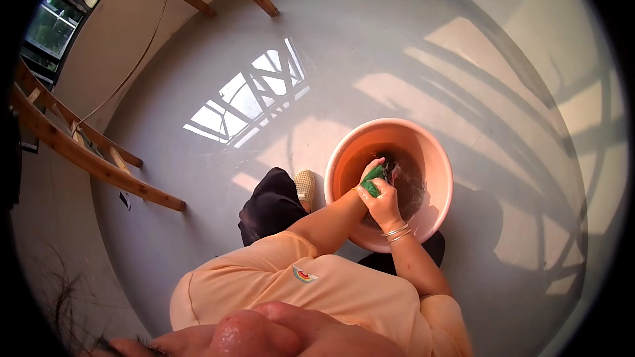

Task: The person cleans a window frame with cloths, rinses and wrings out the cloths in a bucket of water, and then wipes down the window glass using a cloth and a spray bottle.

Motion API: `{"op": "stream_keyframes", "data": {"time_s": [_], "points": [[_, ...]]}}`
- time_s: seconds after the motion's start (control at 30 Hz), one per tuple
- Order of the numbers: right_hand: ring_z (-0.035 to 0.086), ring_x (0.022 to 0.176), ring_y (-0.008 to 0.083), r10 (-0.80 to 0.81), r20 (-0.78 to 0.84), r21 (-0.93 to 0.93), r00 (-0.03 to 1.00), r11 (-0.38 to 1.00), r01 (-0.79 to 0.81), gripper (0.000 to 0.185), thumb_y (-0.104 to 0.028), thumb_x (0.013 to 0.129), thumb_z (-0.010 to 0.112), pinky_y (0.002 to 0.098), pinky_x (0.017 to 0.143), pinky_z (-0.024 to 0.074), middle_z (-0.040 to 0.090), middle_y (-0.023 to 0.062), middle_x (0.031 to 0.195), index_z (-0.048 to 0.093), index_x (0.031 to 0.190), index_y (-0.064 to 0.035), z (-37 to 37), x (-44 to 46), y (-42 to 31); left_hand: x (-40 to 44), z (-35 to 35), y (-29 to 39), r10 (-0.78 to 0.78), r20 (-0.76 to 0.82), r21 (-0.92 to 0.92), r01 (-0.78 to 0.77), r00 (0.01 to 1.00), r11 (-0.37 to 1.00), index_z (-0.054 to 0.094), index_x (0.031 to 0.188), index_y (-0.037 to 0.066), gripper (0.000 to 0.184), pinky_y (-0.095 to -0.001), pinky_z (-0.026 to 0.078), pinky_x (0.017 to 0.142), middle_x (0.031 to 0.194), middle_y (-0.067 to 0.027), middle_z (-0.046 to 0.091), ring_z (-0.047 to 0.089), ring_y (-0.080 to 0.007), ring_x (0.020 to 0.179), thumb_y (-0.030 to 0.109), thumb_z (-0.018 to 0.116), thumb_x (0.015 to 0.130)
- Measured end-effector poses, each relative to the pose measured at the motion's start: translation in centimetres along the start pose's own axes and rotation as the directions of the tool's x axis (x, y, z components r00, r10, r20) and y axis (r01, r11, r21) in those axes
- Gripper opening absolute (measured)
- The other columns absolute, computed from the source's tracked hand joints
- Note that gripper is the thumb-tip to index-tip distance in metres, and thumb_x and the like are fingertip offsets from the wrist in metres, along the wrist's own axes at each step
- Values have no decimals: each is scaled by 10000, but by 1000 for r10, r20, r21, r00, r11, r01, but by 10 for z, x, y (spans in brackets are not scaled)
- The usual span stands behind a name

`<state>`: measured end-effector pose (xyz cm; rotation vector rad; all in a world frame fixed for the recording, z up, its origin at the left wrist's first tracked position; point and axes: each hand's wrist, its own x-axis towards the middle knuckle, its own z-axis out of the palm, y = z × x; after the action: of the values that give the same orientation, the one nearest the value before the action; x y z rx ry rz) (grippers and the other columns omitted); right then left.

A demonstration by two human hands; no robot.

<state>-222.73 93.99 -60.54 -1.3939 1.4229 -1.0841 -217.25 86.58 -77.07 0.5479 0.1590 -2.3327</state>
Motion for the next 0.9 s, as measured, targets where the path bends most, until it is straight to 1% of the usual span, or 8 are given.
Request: {"op": "stream_keyframes", "data": {"time_s": [0.1,0.3,0.43,0.53,0.63,0.7,0.83,0.9], "points": [[581,665,257,-8,-143,-186,990,982,-18,189,-155,835,703,372,640,482,620,161,727,616,830,13,13,10,27,14,-40,-18,396,189,336,-438,898,834,648,1010,62,324,-436,543,693,836,-122,668,655,-294,735,362,537,962],[602,695,453,-137,-418,-523,898,845,-114,294,-283,830,683,515,614,480,626,232,725,576,720,-33,-16,52,104,-56,57,-21,-74,-419,191,168,905,967,612,1095,43,293,-374,546,757,996,-112,680,666,-235,848,284,481,993],[632,860,455,260,-484,-482,835,717,-503,468,-472,894,561,533,778,491,654,274,863,641,877,-12,-31,52,143,-40,56,-20,190,-533,386,36,824,922,576,1178,30,322,-420,553,758,1148,-165,638,673,-272,873,265,521,964],[570,1027,440,215,-624,-453,751,684,-571,523,-437,978,449,514,857,473,594,292,1066,566,965,73,-35,43,186,-37,45,-9,491,-634,612,-1,597,791,540,1161,-1,396,-341,537,691,1037,-167,620,660,-254,808,257,580,864],[582,996,402,-164,-263,-815,951,566,-127,234,-216,942,503,471,830,506,524,199,1076,486,1009,8,-31,35,171,-31,15,-5,416,-662,578,71,624,813,456,1247,-25,522,-393,458,843,1102,-176,580,580,-271,967,253,606,830],[598,1023,379,-6,80,-918,997,388,76,205,-145,892,542,459,835,524,515,183,1116,490,1039,-11,-29,22,193,-24,8,-16,344,-716,542,174,607,822,374,1332,-23,638,-422,394,1003,1229,-174,534,535,-299,1127,257,618,814],[571,1073,440,593,228,-792,772,575,-207,360,-182,842,619,485,872,510,546,235,1194,547,1138,9,-28,32,225,-40,27,-14,28,-643,451,348,766,822,225,1517,106,779,-695,164,1084,1549,-215,289,271,-434,1411,464,534,898],[555,1052,469,268,-29,-593,963,771,-232,368,-191,827,633,494,894,478,567,276,1100,545,1092,48,-17,38,200,-44,37,-12,8,-584,453,318,812,833,310,1494,139,777,-688,155,1091,1564,-177,279,210,-421,1438,626,464,908]]}}
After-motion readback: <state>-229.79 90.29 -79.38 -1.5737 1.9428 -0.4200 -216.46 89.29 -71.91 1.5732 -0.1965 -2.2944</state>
